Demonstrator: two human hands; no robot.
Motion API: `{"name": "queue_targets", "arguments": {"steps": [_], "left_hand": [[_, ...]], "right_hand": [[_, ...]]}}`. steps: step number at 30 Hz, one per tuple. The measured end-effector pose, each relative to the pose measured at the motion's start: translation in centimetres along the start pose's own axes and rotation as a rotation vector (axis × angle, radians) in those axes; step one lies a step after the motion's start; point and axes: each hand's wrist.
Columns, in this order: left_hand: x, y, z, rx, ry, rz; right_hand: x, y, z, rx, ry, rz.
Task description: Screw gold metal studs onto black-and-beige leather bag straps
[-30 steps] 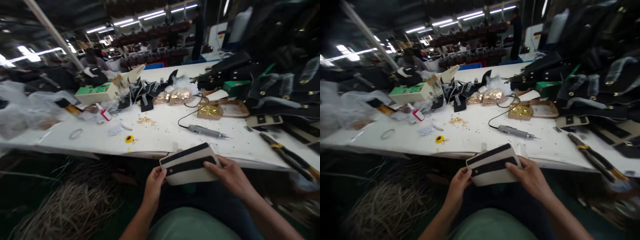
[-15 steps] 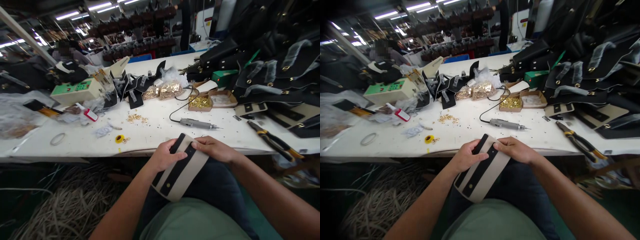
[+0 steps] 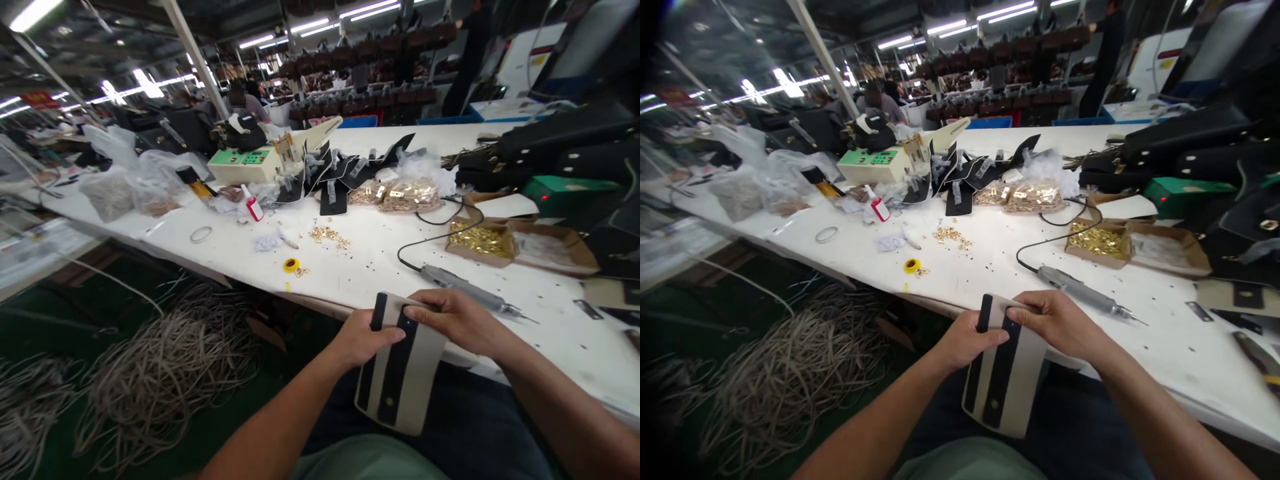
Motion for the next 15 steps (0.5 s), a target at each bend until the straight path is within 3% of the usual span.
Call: {"name": "queue_targets", "arguments": {"steps": [6,11,15], "left_hand": [[1.1,-1.5,4.2,-0.121,0.106,0.070],[1.5,-2.2,7.8,-0.146,0.069,0.110],[0.7,-2.8,9.6,-0.217,0.054,0.059]], "right_hand": [[1.5,0.2,-6.7,-0.176,-0.053,-0.103],[2.4,4.0,-17.4,-0.139,-0.126,0.328],[2.2,6.8,-24.2,-0.144,-0.084,0.608]]}}
Point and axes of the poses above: each hand's wrist, its own z-axis away from the middle knuckle, its own y-axis out of the palm, x = y × z, and after that the axes turned 13 degrees about x, right-handed
